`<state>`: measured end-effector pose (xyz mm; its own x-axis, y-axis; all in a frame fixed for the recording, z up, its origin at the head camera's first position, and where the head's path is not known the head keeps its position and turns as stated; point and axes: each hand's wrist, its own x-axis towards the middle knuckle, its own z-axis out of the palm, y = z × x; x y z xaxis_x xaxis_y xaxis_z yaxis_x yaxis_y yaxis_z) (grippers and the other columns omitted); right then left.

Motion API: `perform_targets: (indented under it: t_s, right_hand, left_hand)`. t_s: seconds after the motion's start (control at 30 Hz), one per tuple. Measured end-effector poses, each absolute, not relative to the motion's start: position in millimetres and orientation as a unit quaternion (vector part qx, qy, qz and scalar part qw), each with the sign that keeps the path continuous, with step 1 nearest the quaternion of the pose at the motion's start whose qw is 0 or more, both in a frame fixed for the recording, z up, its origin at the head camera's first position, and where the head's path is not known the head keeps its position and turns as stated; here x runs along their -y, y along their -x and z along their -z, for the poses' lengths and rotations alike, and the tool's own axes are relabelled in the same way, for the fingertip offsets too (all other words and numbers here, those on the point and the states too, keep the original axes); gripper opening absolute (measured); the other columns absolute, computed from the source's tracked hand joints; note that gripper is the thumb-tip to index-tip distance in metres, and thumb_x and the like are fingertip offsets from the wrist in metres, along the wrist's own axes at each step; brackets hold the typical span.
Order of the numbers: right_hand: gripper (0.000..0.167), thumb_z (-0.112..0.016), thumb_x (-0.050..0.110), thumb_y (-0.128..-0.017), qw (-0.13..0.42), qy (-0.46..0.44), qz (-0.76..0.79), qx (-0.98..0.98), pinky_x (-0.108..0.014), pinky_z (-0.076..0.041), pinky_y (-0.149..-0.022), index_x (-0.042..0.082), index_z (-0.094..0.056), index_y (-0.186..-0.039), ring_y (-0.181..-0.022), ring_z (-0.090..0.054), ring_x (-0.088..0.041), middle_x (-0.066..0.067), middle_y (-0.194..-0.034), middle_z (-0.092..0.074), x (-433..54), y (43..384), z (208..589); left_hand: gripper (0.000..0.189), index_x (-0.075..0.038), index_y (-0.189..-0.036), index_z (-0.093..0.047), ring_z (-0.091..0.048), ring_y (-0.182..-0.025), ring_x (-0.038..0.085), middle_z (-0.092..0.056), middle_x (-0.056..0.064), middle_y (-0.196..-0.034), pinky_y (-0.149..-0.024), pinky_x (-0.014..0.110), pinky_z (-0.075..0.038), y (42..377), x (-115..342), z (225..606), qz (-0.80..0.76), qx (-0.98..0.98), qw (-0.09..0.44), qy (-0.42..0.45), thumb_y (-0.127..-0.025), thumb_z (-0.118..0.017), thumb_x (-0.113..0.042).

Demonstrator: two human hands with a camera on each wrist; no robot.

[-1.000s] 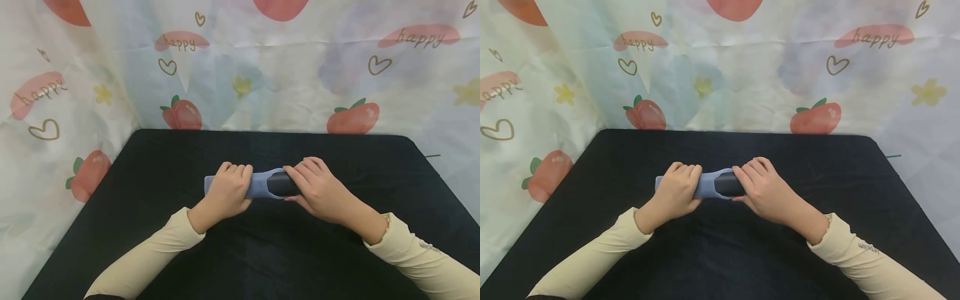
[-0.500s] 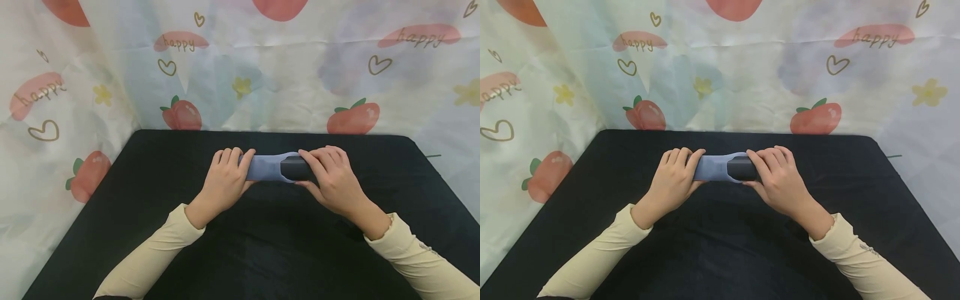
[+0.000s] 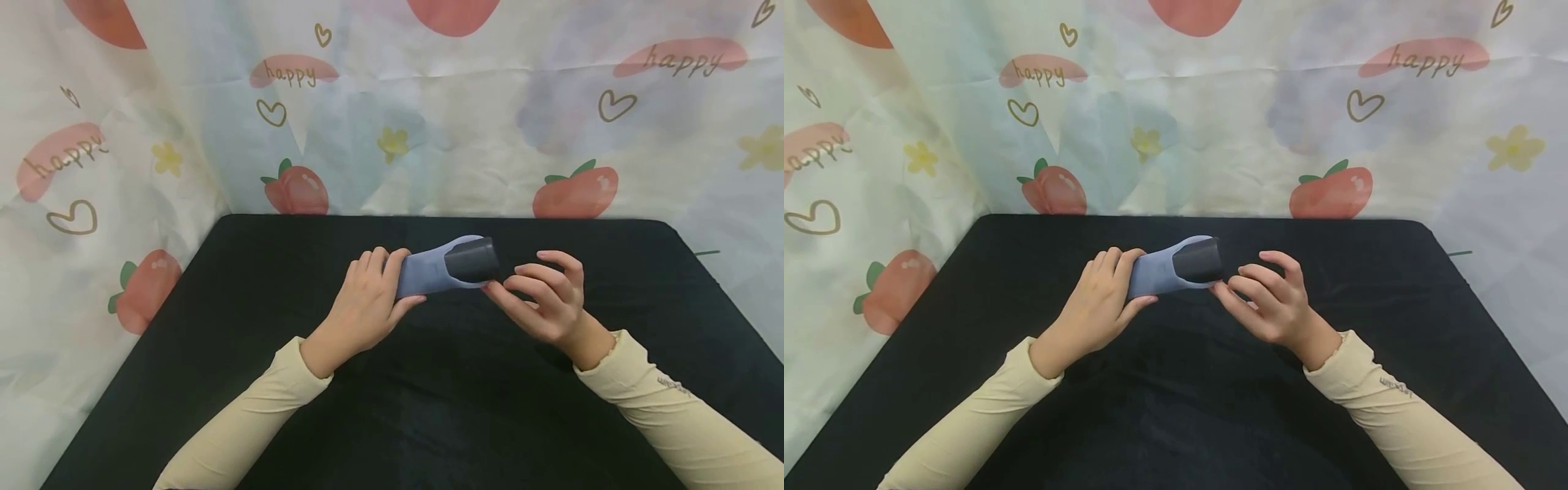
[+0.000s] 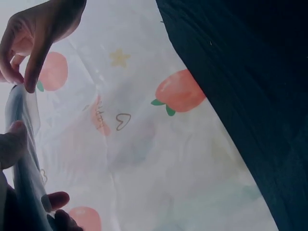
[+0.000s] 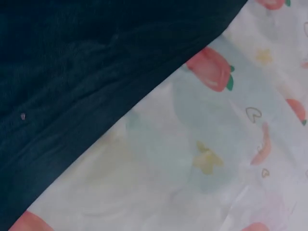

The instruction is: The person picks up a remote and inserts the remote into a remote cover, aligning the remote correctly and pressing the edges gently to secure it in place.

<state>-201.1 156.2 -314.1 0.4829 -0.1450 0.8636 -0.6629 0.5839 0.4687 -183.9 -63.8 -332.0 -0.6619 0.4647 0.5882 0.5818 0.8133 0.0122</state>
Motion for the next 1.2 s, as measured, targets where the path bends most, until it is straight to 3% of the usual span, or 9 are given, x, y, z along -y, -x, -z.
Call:
perform_targets:
  t_s: [0.47, 0.67, 0.83, 1.07, 1.2]
  right_hand:
    - [0.020, -0.071, 0.006, -0.081, 0.672, -0.408, -0.277, 0.552, -0.041, -0.032, -0.058, 0.005, -0.066, -0.062, -0.058, -0.046, -0.029, -0.015, -0.064, -0.062, -146, 202, 344]
    - [0.019, -0.066, 0.007, -0.085, 0.609, -0.455, -0.273, 0.590, -0.040, -0.036, -0.059, 0.002, -0.068, -0.067, -0.060, -0.055, -0.029, -0.017, -0.067, -0.067, -152, 201, 350]
    - [0.020, -0.058, 0.006, -0.090, 0.552, -0.519, -0.184, 0.626, -0.038, -0.041, -0.058, 0.002, -0.069, -0.074, -0.061, -0.056, -0.026, -0.010, -0.066, -0.067, -165, 202, 342]
    - [0.022, -0.054, 0.000, -0.092, 0.544, -0.575, -0.093, 0.604, -0.033, -0.040, -0.054, 0.001, -0.071, -0.078, -0.058, -0.047, -0.022, -0.009, -0.068, -0.068, -177, 195, 328]
    - [0.022, -0.054, -0.003, -0.091, 0.526, -0.594, -0.096, 0.601, -0.031, -0.044, -0.055, -0.002, -0.073, -0.080, -0.061, -0.050, -0.021, -0.010, -0.073, -0.071, -176, 189, 328]
  left_hand:
    - [0.051, -0.001, -0.116, -0.053, -0.051, -0.074, 0.022, -0.056, 0.011, -0.089, -0.069, 0.036, -0.044, 176, 59, 344, 0.154, 0.913, 0.300, 0.231, -0.087, -0.061, -0.043]
    - [0.051, 0.000, -0.115, -0.053, -0.051, -0.074, 0.023, -0.057, 0.012, -0.090, -0.069, 0.037, -0.045, 176, 63, 347, 0.172, 0.903, 0.307, 0.246, -0.086, -0.065, -0.039]
    - [0.052, 0.002, -0.116, -0.053, -0.054, -0.081, 0.023, -0.058, 0.012, -0.094, -0.075, 0.037, -0.046, 178, 72, 349, 0.151, 0.898, 0.304, 0.281, -0.086, -0.063, -0.040]
    - [0.051, 0.000, -0.120, -0.052, -0.057, -0.089, 0.023, -0.059, 0.011, -0.103, -0.083, 0.037, -0.047, 180, 83, 347, 0.127, 0.896, 0.266, 0.332, -0.087, -0.064, -0.037]
    - [0.057, -0.004, -0.127, -0.049, -0.055, -0.083, 0.019, -0.058, 0.008, -0.100, -0.077, 0.032, -0.047, 182, 82, 347, 0.135, 0.889, 0.242, 0.364, -0.086, -0.065, -0.040]
